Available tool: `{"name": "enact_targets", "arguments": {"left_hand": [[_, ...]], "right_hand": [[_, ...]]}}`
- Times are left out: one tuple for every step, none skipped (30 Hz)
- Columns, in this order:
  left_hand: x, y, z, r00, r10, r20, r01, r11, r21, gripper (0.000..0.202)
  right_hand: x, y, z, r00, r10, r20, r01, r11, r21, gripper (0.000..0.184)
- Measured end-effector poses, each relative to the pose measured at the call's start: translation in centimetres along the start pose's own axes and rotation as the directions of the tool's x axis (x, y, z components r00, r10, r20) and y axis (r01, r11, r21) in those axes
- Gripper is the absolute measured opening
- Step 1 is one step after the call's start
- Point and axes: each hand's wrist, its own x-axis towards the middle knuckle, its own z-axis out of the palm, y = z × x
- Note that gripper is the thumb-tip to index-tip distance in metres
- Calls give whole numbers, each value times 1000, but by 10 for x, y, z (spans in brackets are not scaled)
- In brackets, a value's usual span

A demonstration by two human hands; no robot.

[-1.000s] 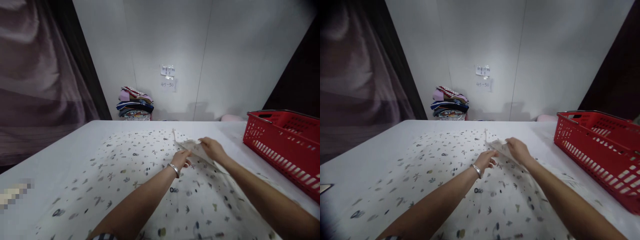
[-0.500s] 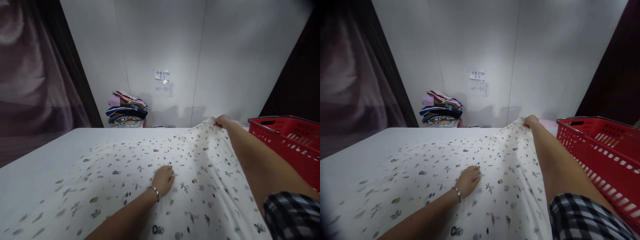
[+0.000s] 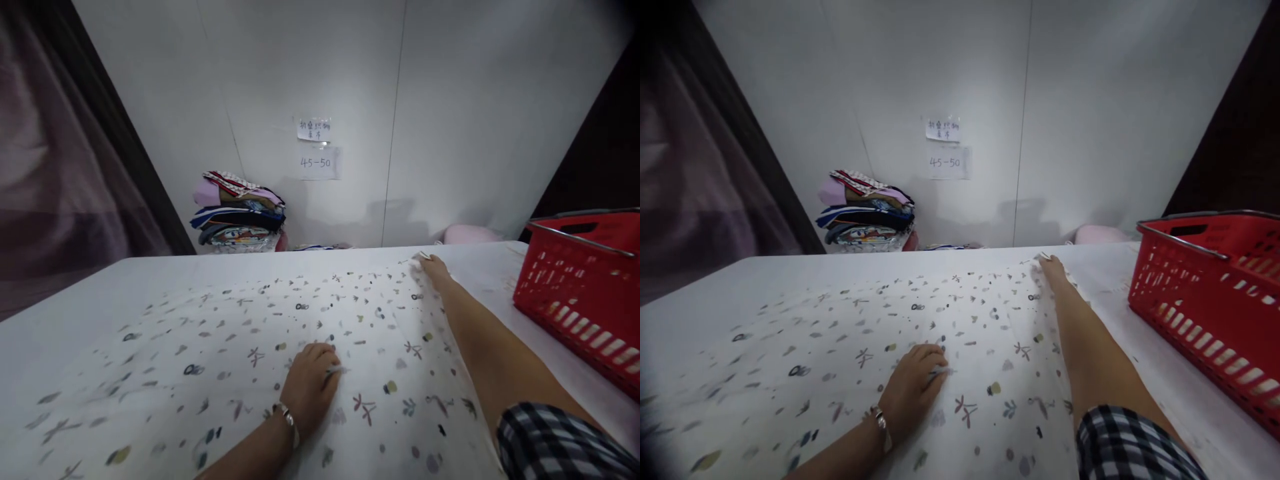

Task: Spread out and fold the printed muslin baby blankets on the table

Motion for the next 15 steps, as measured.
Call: {"name": "enact_targets", "arguments": {"left_hand": [[0, 0, 0, 1000, -2, 0, 2, 1000, -5, 13], [0, 0, 0, 1000, -4, -1, 4, 1000, -11, 13], [0, 0, -1, 1000, -5, 0, 5, 1000, -18, 13], [1, 0, -2, 1000, -6, 3, 6, 1000, -28, 12], [1, -1, -3, 1000, -7, 8, 7, 999, -39, 11], [2, -3, -4, 1000, -8, 11, 8, 999, -48, 11], [3, -4, -6, 1000, -6, 15, 6, 999, -52, 12], [3, -6, -7, 1000, 0, 17, 1, 999, -46, 14], [3, -8, -8, 1000, 3, 20, -3, 1000, -27, 17], [3, -9, -9, 1000, 3, 31, -4, 1000, 6, 22], [3, -11, -9, 999, 0, 54, -3, 999, 48, 29], [2, -12, -9, 996, -6, 92, -3, 996, 91, 35], [1, -12, -8, 990, -13, 141, -5, 991, 131, 42], [0, -12, -6, 981, -21, 191, -11, 986, 164, 48], [-1, -13, -5, 971, -25, 236, -21, 982, 190, 53]], "right_hand": [[0, 1, 2, 1000, 24, 3, -24, 1000, -9, 47], [1, 1, 2, 999, 41, 10, -41, 999, -21, 52], [1, 1, 1, 999, 47, 23, -46, 998, -31, 58], [1, -1, -1, 998, 42, 39, -40, 998, -40, 64], [-1, -2, -3, 998, 29, 55, -26, 998, -51, 70], [-3, -3, -6, 997, 8, 71, -4, 998, -65, 75], [-7, -5, -8, 996, -19, 86, 26, 996, -85, 77], [-12, -6, -10, 993, -54, 105, 65, 991, -113, 77], [-19, -6, -11, 987, -95, 131, 114, 982, -148, 75], [-27, -6, -10, 976, -138, 168, 169, 968, -187, 70], [-35, -6, -8, 960, -180, 216, 228, 947, -226, 65], [-42, -6, -6, 937, -214, 275, 287, 921, -263, 60], [-49, -6, -2, 912, -237, 336, 341, 892, -296, 56], [-54, -6, 1, 886, -245, 394, 384, 864, -325, 53], [-58, -6, 5, 863, -241, 444, 416, 838, -354, 52]]}}
